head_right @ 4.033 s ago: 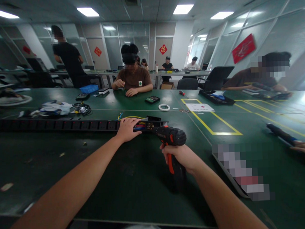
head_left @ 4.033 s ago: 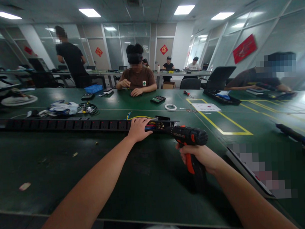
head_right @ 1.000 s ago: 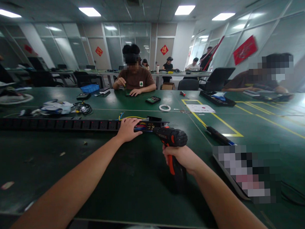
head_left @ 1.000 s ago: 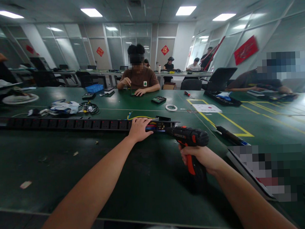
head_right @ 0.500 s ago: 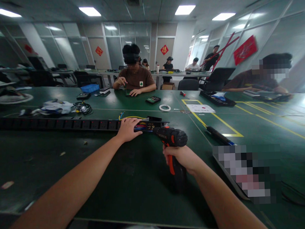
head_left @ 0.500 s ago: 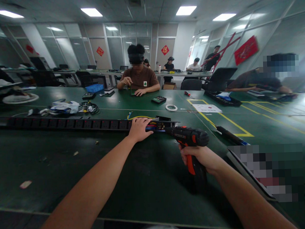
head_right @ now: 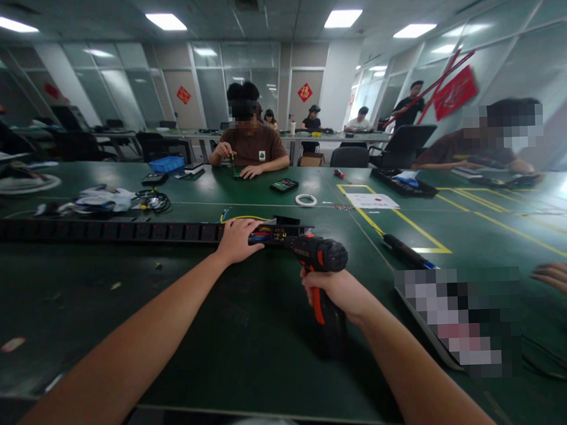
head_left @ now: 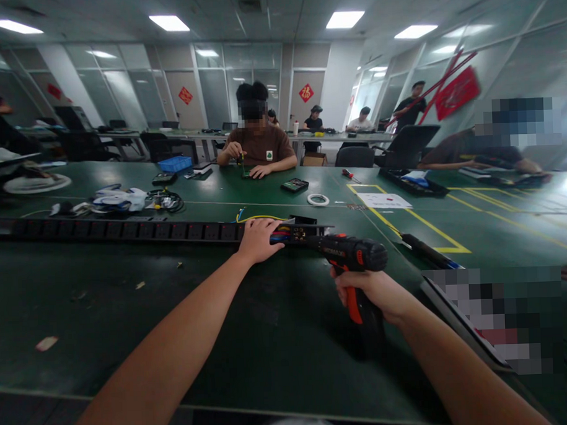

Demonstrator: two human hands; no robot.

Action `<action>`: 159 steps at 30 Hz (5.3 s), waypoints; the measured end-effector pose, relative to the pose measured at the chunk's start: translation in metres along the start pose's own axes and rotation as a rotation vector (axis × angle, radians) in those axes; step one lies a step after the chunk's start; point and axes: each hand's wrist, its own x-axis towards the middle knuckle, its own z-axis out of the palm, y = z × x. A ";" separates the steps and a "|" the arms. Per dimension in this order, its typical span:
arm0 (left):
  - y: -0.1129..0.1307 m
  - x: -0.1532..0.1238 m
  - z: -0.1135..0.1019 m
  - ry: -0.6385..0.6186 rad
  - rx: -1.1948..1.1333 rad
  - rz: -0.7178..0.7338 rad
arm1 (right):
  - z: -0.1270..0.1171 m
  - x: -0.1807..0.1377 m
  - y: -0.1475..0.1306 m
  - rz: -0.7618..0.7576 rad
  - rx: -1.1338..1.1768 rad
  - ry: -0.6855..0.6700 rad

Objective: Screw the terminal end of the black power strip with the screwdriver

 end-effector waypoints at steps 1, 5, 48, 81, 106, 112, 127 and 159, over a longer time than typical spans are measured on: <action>0.000 0.000 0.000 -0.001 0.001 -0.001 | 0.000 0.000 0.000 0.003 0.003 0.005; 0.000 0.000 0.001 0.006 0.009 0.006 | 0.000 0.000 0.001 0.015 0.007 0.010; 0.001 0.001 0.002 0.004 0.013 0.005 | -0.004 0.005 0.004 0.009 -0.052 -0.003; 0.001 0.001 0.002 -0.007 0.022 -0.004 | -0.004 0.003 0.002 -0.003 -0.073 -0.010; 0.001 0.001 0.001 -0.014 -0.003 -0.008 | 0.000 0.001 -0.001 0.019 -0.045 0.020; 0.000 0.001 0.003 -0.001 0.004 0.004 | -0.001 0.001 -0.001 0.025 -0.027 0.012; 0.000 0.001 0.001 0.007 0.012 0.010 | -0.001 0.002 -0.001 0.016 -0.065 0.009; 0.000 0.001 0.003 -0.007 0.008 -0.005 | -0.003 0.004 0.002 0.008 -0.080 -0.005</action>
